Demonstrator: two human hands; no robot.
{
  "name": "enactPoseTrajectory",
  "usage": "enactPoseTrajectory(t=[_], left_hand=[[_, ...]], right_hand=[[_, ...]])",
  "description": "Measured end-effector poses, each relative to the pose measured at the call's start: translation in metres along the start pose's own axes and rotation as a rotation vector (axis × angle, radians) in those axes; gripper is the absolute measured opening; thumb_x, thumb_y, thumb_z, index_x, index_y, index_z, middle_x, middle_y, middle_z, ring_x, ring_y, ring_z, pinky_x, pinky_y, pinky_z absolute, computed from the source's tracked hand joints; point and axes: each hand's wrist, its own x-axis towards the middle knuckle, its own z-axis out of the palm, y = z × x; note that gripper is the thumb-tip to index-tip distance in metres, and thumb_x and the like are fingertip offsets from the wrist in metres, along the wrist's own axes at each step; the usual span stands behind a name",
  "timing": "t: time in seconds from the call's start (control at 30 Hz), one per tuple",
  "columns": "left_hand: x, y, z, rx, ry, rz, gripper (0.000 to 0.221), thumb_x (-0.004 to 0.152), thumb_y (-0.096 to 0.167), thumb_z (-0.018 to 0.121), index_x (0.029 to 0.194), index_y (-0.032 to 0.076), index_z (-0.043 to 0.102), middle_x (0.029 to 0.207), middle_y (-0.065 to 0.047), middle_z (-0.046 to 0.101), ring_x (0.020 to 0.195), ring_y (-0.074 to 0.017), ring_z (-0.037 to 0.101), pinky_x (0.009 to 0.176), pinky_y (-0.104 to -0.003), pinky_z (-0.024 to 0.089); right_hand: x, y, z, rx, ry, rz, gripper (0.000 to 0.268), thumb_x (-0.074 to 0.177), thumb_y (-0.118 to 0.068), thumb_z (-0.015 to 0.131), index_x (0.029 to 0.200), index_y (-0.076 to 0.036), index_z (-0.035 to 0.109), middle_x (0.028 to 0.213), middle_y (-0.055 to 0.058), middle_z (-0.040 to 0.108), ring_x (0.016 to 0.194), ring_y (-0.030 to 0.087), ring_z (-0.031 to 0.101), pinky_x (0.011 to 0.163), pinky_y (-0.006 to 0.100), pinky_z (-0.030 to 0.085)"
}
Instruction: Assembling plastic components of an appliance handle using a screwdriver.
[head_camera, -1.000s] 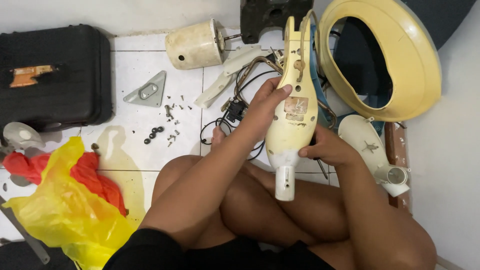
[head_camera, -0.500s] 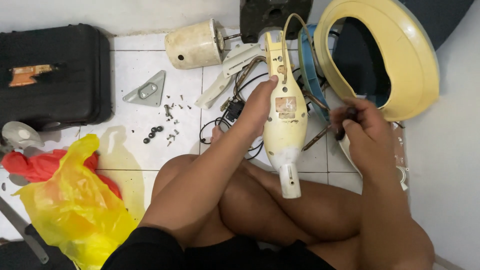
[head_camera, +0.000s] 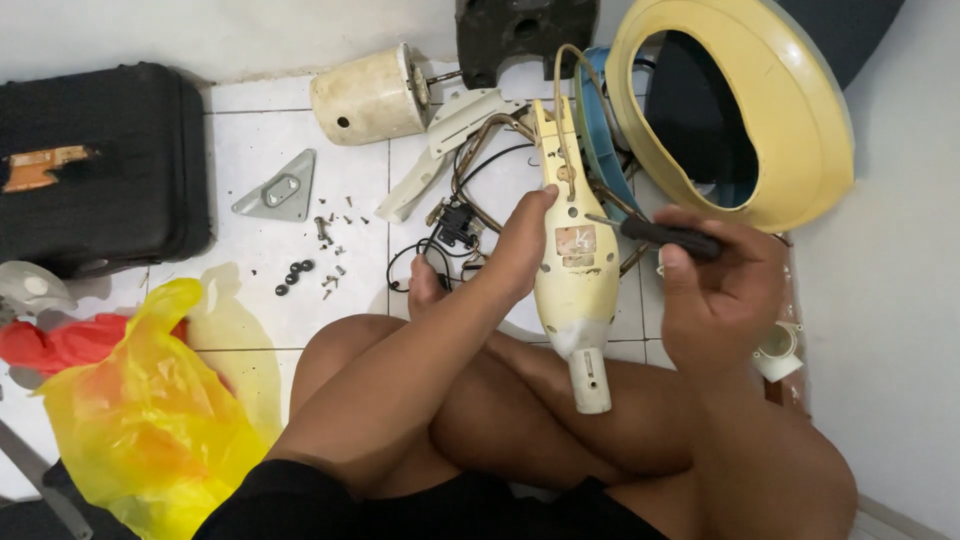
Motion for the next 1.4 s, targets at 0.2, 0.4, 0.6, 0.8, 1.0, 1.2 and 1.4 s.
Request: enactPoseTrajectory(t=[0.2, 0.4, 0.6, 0.8, 1.0, 1.2, 1.4], left_hand=[[-0.001, 0.002, 0.006, 0.140, 0.049, 0.014, 0.065, 0.095, 0.052, 0.053, 0.134, 0.000, 0.056, 0.122, -0.021, 0.054, 0.122, -0.0329, 0.054, 0.110, -0.052, 0.039], [-0.001, 0.003, 0.007, 0.157, 0.018, -0.002, 0.065, 0.097, 0.052, 0.052, 0.134, 0.000, 0.055, 0.120, -0.021, 0.055, 0.120, -0.0337, 0.056, 0.108, -0.053, 0.041], [-0.002, 0.003, 0.006, 0.184, -0.018, 0.013, 0.070, 0.096, 0.053, 0.049, 0.138, -0.003, 0.050, 0.122, -0.023, 0.053, 0.124, -0.0370, 0.054, 0.110, -0.055, 0.039], [0.017, -0.012, -0.006, 0.221, -0.023, 0.038, 0.070, 0.099, 0.054, 0.048, 0.141, -0.002, 0.046, 0.122, -0.022, 0.052, 0.125, -0.0379, 0.052, 0.112, -0.056, 0.038], [0.010, -0.010, -0.003, 0.320, -0.018, 0.049, 0.072, 0.099, 0.057, 0.044, 0.144, 0.001, 0.044, 0.126, -0.025, 0.053, 0.133, -0.0416, 0.048, 0.113, -0.058, 0.035], [0.010, -0.012, -0.004, 0.407, -0.021, 0.061, 0.071, 0.099, 0.059, 0.042, 0.143, 0.003, 0.046, 0.129, -0.028, 0.057, 0.135, -0.0444, 0.049, 0.113, -0.057, 0.037], [0.008, -0.012, -0.003, 0.431, -0.025, 0.054, 0.070, 0.100, 0.058, 0.041, 0.142, 0.002, 0.046, 0.127, -0.029, 0.058, 0.132, -0.0453, 0.052, 0.107, -0.056, 0.043]], right_hand=[[-0.005, 0.026, 0.019, 0.026, 0.092, -0.193, 0.028, 0.100, 0.004, 0.067, 0.115, 0.010, 0.044, 0.110, 0.033, 0.064, 0.109, 0.046, 0.070, 0.096, 0.049, 0.058], [-0.003, 0.034, 0.022, -0.094, 0.069, -0.255, 0.028, 0.099, 0.004, 0.070, 0.115, 0.011, 0.047, 0.109, 0.034, 0.066, 0.104, 0.048, 0.071, 0.088, 0.051, 0.060], [-0.004, 0.032, 0.026, -0.290, 0.032, -0.332, 0.027, 0.098, -0.002, 0.076, 0.108, 0.010, 0.054, 0.107, 0.027, 0.070, 0.099, 0.043, 0.074, 0.082, 0.045, 0.061], [-0.007, 0.041, 0.022, -0.484, 0.044, -0.398, 0.035, 0.095, -0.016, 0.086, 0.103, 0.005, 0.058, 0.102, 0.019, 0.072, 0.091, 0.035, 0.075, 0.078, 0.040, 0.063], [-0.008, 0.028, 0.020, -0.701, -0.022, -0.220, 0.032, 0.103, -0.029, 0.079, 0.109, -0.002, 0.065, 0.095, 0.012, 0.071, 0.087, 0.032, 0.073, 0.075, 0.039, 0.060], [-0.002, 0.008, 0.016, -0.783, -0.228, 0.244, 0.039, 0.108, -0.042, 0.064, 0.113, -0.004, 0.068, 0.079, 0.018, 0.066, 0.073, 0.037, 0.067, 0.064, 0.045, 0.054], [0.016, -0.014, 0.012, -0.842, -0.425, 0.252, 0.029, 0.107, -0.032, 0.062, 0.117, -0.006, 0.073, 0.086, 0.016, 0.070, 0.082, 0.033, 0.072, 0.076, 0.040, 0.056]])
